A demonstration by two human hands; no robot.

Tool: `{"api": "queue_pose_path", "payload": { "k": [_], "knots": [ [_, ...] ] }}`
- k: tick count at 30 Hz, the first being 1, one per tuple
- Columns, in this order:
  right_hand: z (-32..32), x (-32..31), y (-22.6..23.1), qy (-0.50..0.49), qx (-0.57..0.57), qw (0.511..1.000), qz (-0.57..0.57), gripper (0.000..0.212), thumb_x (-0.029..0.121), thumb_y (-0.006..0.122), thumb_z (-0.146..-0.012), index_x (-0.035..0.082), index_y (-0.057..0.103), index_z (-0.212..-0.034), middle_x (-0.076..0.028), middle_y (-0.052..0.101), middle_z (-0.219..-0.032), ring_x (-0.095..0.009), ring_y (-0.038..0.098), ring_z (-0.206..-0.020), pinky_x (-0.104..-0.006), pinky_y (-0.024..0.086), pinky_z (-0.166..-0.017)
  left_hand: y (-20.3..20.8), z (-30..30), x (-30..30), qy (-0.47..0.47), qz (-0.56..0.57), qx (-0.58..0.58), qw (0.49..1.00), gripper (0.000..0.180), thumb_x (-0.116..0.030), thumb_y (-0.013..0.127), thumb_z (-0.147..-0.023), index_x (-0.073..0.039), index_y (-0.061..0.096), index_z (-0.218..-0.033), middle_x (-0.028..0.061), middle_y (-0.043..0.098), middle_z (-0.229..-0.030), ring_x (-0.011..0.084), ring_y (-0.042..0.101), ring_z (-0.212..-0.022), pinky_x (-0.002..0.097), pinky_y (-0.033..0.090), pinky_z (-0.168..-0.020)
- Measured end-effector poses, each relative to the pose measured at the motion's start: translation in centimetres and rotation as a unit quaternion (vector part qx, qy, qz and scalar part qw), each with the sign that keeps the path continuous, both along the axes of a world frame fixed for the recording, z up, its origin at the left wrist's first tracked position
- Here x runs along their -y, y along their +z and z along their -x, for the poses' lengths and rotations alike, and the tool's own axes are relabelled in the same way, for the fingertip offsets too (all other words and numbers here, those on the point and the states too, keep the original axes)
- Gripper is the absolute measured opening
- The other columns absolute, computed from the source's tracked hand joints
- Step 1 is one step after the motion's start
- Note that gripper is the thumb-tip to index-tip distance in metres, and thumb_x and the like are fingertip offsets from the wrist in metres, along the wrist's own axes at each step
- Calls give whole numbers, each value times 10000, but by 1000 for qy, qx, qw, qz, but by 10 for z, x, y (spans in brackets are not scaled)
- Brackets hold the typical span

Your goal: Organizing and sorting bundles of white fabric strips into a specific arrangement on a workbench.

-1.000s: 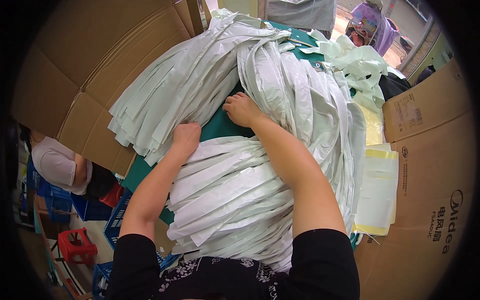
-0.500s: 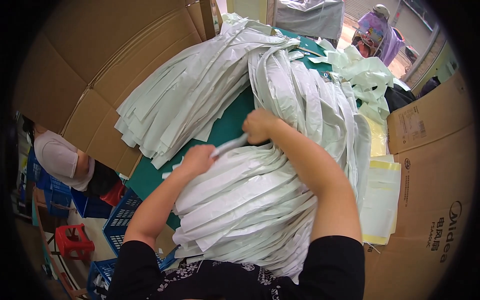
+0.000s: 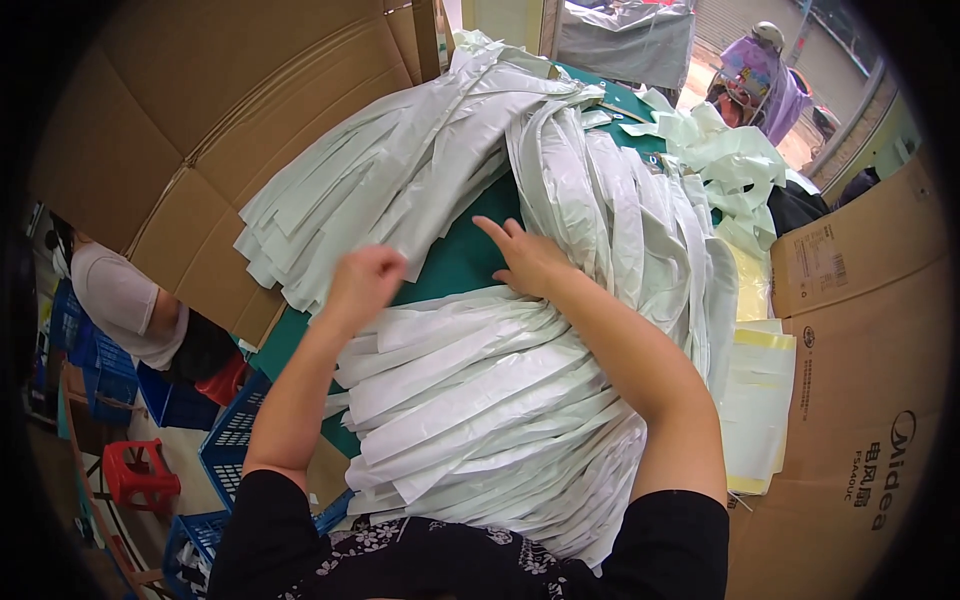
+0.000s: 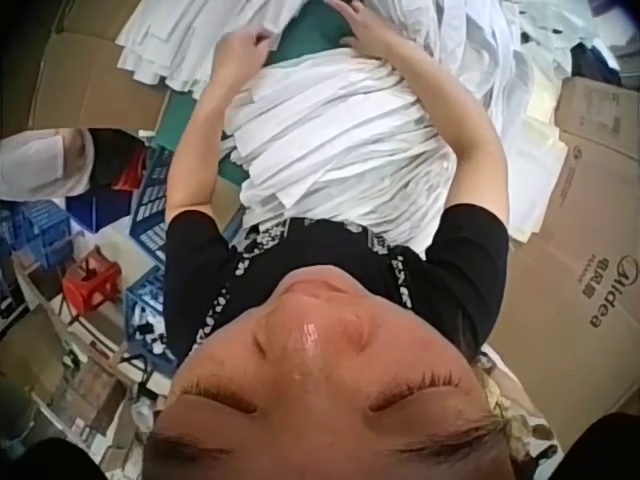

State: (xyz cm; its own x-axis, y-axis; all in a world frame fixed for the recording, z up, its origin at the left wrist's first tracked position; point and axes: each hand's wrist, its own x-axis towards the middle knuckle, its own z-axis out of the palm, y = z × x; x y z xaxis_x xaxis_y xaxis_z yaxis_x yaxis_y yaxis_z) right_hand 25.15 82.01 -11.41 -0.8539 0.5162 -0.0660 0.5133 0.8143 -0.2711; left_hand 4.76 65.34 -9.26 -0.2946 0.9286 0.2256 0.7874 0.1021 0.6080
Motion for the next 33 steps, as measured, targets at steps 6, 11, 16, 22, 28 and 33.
{"api": "queue_pose_path", "payload": {
  "k": [6, 11, 16, 22, 28, 33],
  "knots": [
    [-10, -5, -11, -13, -94, 989, -113, 564, 127, 699, -726, 161, 522, -1261, -65, 482, -1071, -277, 564, -941, -409, 502, -837, 3, -29, 8, -172, 105, 77, 976, 115, -131, 663, -788, -40, 672, -857, 118, 637, -836, 287, 613, -805, 377, 483, -727],
    [-5, -7, -9, 219, -65, 956, -185, 153, 106, 631, -721, 79, 671, -867, -82, 577, -1020, -261, 579, -959, -416, 488, -849, -3, 52, -31, 161, -102, -259, 947, 368, -153, 700, -745, -49, 586, -1080, 145, 549, -1062, 320, 540, -1010, 378, 457, -828],
    [-11, -4, -8, 114, 2, 993, -24, 265, 105, 556, -804, 110, 621, -1060, -134, 598, -986, -339, 599, -834, -430, 497, -771, 20, 29, -38, 133, 50, -145, 979, 412, -201, 670, -710, -69, 548, -1081, 154, 624, -890, 322, 614, -842, 429, 485, -748],
    [-16, -5, -1, 13, -257, 966, -35, 273, 247, 533, -921, 174, 578, -1180, -142, 546, -871, -343, 585, -751, -444, 485, -695, 13, -34, -15, -211, 99, -62, 970, 333, -307, 669, -810, -127, 588, -1078, 144, 643, -889, 323, 616, -853, 413, 491, -756],
    [-8, -4, 2, 60, 1, 985, -162, 292, 370, 608, -852, 98, 713, -833, -85, 556, -883, -265, 595, -794, -401, 481, -773, 5, 53, -25, 104, -11, -246, 964, 272, -294, 574, -896, -39, 588, -988, 165, 641, -878, 345, 611, -848, 437, 483, -735],
    [-14, -17, -11, 209, -86, 943, -245, 283, 350, 634, -826, 70, 672, -806, -60, 619, -834, -266, 608, -911, -371, 275, -1108, 12, 54, -34, 113, 0, -149, 982, 286, -280, 463, -920, -22, 526, -813, 198, 637, -759, 420, 613, -721, 534, 458, -649]
  ]
}}
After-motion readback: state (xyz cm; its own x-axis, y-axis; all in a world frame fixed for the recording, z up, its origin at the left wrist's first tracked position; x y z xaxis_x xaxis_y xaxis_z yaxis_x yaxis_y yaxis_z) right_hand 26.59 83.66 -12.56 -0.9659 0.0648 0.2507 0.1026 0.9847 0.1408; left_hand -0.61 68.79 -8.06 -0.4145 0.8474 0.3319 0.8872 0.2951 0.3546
